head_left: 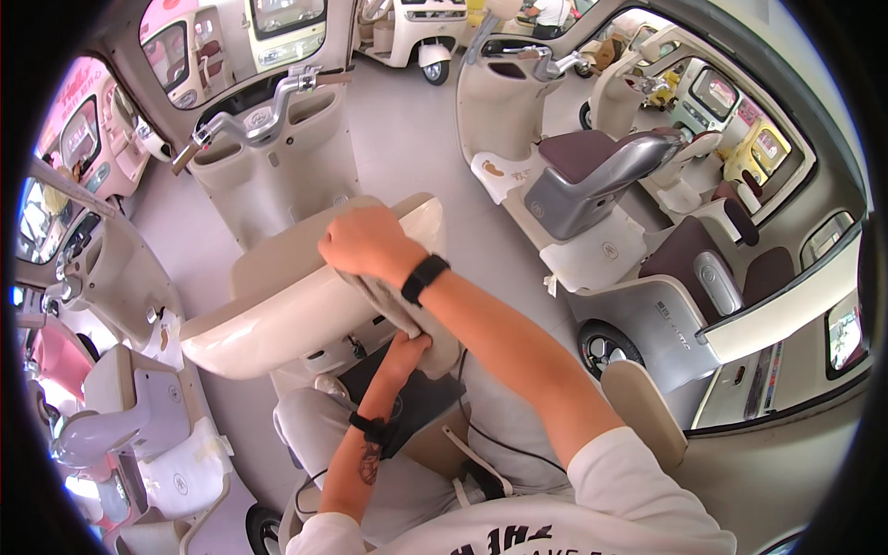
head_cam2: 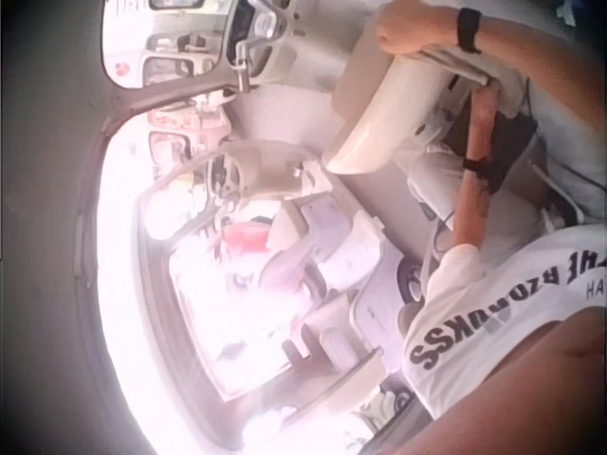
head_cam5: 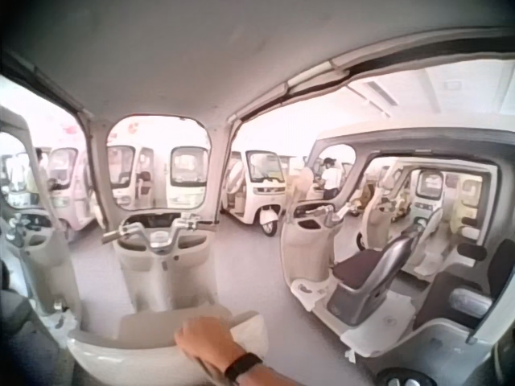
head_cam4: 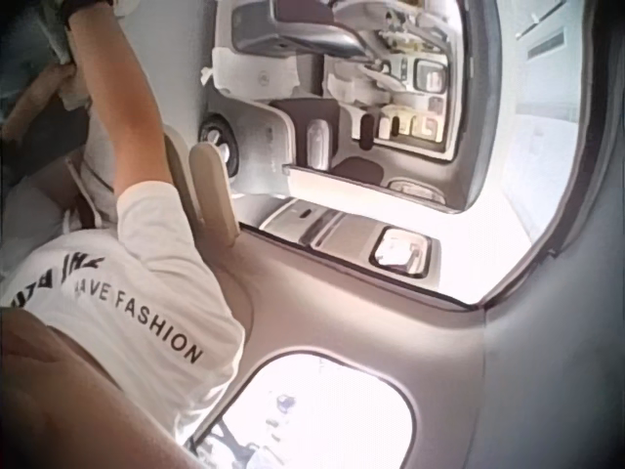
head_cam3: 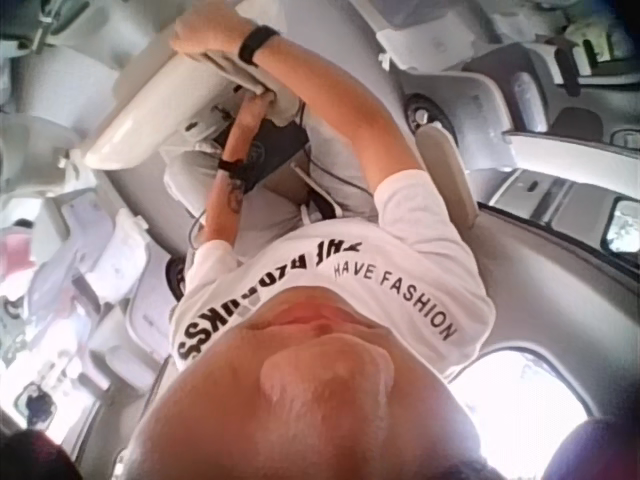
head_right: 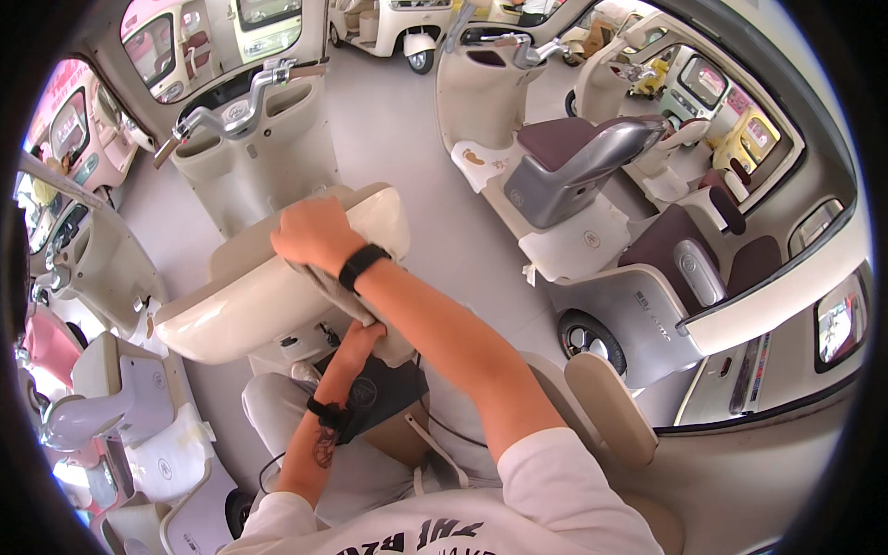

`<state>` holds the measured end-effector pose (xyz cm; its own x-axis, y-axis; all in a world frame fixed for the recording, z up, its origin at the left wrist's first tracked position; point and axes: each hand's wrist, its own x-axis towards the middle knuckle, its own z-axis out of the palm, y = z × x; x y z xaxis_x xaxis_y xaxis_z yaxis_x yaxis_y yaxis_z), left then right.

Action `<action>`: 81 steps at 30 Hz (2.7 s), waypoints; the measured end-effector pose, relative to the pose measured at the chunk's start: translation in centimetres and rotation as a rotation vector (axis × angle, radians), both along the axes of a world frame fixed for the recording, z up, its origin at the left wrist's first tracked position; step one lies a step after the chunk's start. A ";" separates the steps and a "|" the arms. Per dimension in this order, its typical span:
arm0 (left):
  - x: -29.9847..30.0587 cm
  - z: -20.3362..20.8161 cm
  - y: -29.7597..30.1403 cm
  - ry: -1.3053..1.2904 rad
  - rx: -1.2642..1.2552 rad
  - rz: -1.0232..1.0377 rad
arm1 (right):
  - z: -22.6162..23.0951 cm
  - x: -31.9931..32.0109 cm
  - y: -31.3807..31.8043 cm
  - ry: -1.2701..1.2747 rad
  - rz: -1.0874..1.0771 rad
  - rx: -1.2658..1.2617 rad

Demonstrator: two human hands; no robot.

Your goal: Cleaning the seat and interior panel of a small electric mobility vehicle using a cloth.

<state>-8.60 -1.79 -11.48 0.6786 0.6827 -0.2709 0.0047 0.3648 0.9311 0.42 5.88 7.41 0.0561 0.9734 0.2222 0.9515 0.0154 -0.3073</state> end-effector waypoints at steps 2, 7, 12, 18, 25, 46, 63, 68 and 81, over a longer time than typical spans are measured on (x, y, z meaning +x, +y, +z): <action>-0.4 0.2 0.6 -0.009 -0.014 -0.035 | 0.4 0.0 1.0 0.036 0.031 -0.088; -0.6 -0.7 1.9 0.044 0.019 -0.007 | -0.8 0.2 -0.5 -0.044 0.058 0.044; -0.3 -2.5 3.5 0.084 -0.052 0.128 | -3.1 -1.1 -1.2 -0.143 0.123 0.469; 0.7 -3.5 4.3 0.029 -0.042 0.056 | 1.7 -1.7 0.1 -0.022 0.067 -0.238; -0.1 -3.6 3.6 -0.065 -0.011 0.111 | 0.4 -3.5 -1.5 -0.126 0.148 -0.239; -1.0 -3.6 3.2 -0.072 0.247 0.013 | -4.9 -7.3 -1.2 -0.121 -0.174 1.013; -4.1 -5.1 2.7 -0.193 0.476 -0.016 | -4.9 -8.6 -1.7 0.105 -0.022 1.056; -3.3 -6.0 3.3 -0.244 0.545 -0.043 | -2.0 -8.4 -1.6 0.027 0.062 0.570; -4.0 -12.4 4.0 -0.222 0.945 -0.145 | -3.3 -9.7 -1.2 0.062 0.116 0.903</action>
<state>-12.61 2.24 -23.91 0.7422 0.4590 0.4883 -0.2202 -0.5212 0.8246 -9.26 4.69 4.08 0.0059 0.4315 0.9021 0.9109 0.3699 -0.1829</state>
